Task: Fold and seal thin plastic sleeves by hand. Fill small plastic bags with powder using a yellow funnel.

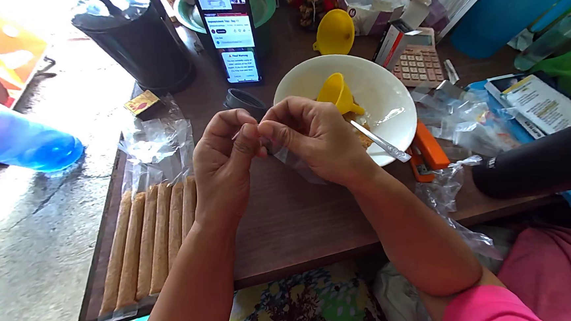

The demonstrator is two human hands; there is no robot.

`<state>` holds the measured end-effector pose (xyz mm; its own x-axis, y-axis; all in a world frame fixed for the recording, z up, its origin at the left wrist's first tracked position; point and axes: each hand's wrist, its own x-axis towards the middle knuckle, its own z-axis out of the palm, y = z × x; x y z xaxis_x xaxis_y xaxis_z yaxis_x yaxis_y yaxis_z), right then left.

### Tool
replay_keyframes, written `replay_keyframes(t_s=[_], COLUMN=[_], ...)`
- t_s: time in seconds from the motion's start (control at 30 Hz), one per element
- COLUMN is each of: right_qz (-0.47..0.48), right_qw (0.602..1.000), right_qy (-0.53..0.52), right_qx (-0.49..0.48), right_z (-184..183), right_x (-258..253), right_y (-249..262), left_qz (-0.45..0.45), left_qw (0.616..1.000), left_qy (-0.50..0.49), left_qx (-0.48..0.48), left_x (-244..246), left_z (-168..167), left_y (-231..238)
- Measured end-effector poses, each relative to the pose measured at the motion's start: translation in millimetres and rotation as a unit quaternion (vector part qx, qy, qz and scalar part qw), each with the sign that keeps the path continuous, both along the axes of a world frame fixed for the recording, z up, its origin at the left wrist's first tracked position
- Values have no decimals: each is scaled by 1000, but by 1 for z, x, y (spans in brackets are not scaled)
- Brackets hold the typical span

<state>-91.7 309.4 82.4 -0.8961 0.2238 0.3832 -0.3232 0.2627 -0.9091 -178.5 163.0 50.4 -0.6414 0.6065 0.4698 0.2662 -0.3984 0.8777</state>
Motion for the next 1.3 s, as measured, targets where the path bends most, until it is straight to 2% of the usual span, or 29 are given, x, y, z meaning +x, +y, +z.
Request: replay_keyframes(t_s=[0.3,0.43,0.57,0.8,1.0,1.2,1.3], right_qz=[50,102,84,32,32,54,60], right_qw=[998,993,995,998,998,996,996], right_qy=[24,32,43,45,38,33,27], right_qx=[-30,-38,-17,-29,-31,-68,-53], right_z=[-5,-2,-3,1,1,2,0], right_x=[-3,-2,-2,-2,-1,-1,-2], right_y=[-4,-3,-2,0,0,-3,-3], left_qz=[-2,12,17,-59,-36,34,48], left_qw=[998,999,1000,994,996,997,997], left_qy=[51,31,-8,-67,-55,-21,-39], left_qx=[-27,-24,2,65,55,70,54], left_x=[3,4,5,0,-3,-3,-1], left_z=[-1,0,2,3,2,0,0], left_y=[1,-1,0,-1,-3,-2,-1])
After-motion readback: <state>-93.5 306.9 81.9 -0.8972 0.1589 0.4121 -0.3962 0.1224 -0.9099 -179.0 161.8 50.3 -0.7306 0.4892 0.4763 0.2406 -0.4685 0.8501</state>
